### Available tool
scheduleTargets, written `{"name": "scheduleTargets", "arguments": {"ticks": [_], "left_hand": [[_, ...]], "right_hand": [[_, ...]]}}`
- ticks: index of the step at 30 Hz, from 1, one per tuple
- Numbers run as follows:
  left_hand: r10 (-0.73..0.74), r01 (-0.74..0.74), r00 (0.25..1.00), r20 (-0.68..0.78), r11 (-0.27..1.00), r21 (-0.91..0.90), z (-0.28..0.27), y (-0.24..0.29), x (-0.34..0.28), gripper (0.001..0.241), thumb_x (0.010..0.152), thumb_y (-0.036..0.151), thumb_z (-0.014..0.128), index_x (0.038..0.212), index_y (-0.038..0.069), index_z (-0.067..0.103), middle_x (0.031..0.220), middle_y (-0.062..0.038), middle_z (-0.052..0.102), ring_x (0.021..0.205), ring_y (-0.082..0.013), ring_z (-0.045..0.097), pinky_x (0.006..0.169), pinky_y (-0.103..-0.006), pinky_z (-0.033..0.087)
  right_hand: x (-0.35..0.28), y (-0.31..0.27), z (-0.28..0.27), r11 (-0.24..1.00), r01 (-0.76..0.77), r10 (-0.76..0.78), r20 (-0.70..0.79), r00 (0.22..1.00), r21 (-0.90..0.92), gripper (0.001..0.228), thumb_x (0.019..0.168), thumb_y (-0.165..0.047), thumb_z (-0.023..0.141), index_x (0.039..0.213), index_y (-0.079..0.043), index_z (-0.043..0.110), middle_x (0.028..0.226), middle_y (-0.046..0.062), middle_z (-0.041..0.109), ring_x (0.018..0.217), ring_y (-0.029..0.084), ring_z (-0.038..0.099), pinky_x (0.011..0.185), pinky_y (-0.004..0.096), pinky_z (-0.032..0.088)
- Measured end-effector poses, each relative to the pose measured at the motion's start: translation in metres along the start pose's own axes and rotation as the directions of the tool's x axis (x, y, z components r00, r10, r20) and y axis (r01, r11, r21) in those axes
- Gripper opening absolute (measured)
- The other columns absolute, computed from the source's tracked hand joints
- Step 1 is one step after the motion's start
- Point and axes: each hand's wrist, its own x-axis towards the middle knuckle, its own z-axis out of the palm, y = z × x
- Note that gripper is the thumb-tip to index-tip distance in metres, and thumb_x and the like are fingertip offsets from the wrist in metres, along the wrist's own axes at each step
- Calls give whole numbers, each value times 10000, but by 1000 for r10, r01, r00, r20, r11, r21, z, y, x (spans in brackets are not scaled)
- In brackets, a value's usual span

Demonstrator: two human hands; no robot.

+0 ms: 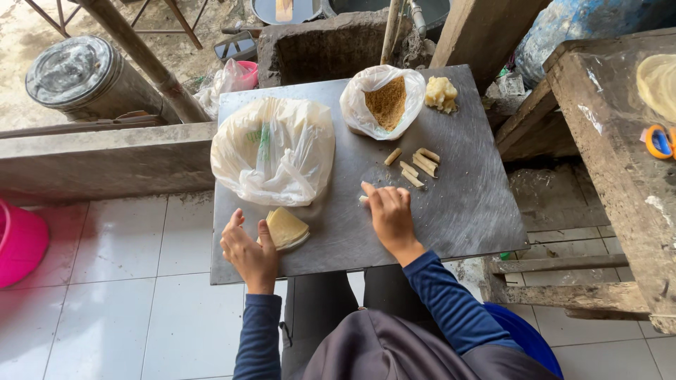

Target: The person takes a triangular wrapper, places a small amount of granular filling from a bag onto it by hand, and rolls the wrapper into a small cylinder.

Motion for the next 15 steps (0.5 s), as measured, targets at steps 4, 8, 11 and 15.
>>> {"name": "scheduleTargets", "arguments": {"ticks": [4,8,11,15], "left_hand": [[11,-11,999,33,1000,11,5,-6,3,493,1013,278,639,1433,45,522,1324,-131,626,1242,-333,541,1038,-494,377],[-26,25,997,75,999,26,6,-7,1,490,1004,274,611,1428,42,530,1277,-116,649,1230,-326,548,1034,-484,382],[-43,40,996,74,998,41,10,-7,2,494,1003,292,590,1428,47,532,1271,-113,647,1236,-322,547,1031,-484,383],[-42,34,997,67,994,105,16,-13,0,514,1004,347,566,1430,60,534,1271,-104,637,1252,-324,543,1044,-479,385]], "right_hand": [[-2,-1,-2,1000,-12,14,-51,999,28,354,1002,-126,642,1347,-82,579,968,25,662,979,219,616,925,423,414],[0,-6,-4,993,-38,54,-154,987,109,362,999,-113,633,1346,-70,540,1046,68,664,1000,256,611,940,434,418],[0,-6,-2,969,-128,159,-138,978,210,379,990,-95,626,1351,-45,518,1027,87,640,975,266,613,934,445,427],[-6,-3,4,963,-79,128,-178,976,257,402,1000,-85,597,1368,-2,460,1093,142,603,998,306,611,938,453,428]]}}
